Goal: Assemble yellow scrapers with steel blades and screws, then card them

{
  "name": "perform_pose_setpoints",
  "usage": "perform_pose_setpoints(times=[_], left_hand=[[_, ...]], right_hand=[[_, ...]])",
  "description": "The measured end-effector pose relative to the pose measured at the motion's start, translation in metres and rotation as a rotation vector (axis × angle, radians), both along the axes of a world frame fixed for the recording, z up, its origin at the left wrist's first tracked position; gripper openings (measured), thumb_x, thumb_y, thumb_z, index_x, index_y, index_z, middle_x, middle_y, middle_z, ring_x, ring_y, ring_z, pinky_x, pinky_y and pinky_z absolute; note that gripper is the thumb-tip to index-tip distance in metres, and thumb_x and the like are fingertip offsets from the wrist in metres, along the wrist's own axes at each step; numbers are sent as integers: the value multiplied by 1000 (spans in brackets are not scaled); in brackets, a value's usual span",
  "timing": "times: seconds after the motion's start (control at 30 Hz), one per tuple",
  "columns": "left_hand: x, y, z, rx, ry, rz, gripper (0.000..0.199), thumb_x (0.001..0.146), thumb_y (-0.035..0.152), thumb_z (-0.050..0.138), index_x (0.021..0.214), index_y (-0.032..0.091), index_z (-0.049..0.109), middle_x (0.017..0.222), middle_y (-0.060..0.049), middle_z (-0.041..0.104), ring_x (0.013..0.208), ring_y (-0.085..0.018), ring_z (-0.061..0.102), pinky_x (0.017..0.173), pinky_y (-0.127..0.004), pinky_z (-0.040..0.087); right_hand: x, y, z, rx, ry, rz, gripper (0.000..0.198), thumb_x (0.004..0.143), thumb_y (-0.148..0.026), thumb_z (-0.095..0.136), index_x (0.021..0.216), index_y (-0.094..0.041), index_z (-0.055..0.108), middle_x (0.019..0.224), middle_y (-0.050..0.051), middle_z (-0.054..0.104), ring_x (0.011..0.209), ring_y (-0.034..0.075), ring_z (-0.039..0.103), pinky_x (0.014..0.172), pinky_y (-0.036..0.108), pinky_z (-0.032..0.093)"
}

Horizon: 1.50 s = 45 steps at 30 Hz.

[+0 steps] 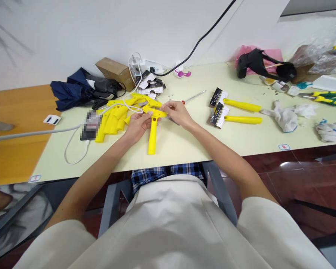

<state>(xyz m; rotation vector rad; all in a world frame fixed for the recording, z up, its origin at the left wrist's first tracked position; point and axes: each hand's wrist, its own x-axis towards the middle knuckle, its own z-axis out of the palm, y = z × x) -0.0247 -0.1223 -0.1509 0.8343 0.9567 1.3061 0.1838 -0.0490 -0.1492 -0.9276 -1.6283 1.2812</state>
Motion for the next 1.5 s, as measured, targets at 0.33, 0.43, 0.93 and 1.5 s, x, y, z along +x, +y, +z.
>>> perform_pose_setpoints(times=[0.33, 0.43, 0.93, 1.5], left_hand=[[-22, 14, 4, 48, -47, 169, 23, 88, 26, 89, 99, 19, 70, 103, -7, 85, 100, -26, 88, 95, -37, 72], [-25, 16, 4, 43, -55, 192, 24, 88, 25, 88, 97, 19, 67, 102, -7, 85, 104, -27, 88, 97, -38, 71], [-23, 15, 0, 24, -70, 169, 27, 86, 23, 90, 89, 20, 64, 98, -4, 83, 111, -30, 87, 95, -38, 73], [-22, 17, -5, 2, -15, 135, 24, 87, 24, 89, 94, 20, 67, 94, -3, 82, 99, -25, 88, 91, -36, 73]], right_hand=[[-3, 19, -9, 669, -613, 20, 14, 98, -26, 75, 104, -19, 86, 132, 18, 71, 125, 39, 57, 113, 59, 44], [-9, 24, -6, 696, -699, 105, 14, 95, -28, 81, 105, -21, 87, 141, 18, 68, 136, 43, 50, 116, 62, 39], [-13, 21, -18, 760, -669, 178, 23, 104, -29, 68, 109, -21, 89, 137, 18, 69, 127, 40, 57, 110, 56, 44], [-4, 34, -32, 687, -534, 168, 4, 95, -24, 83, 98, -21, 82, 135, 14, 69, 131, 39, 58, 118, 59, 42]])
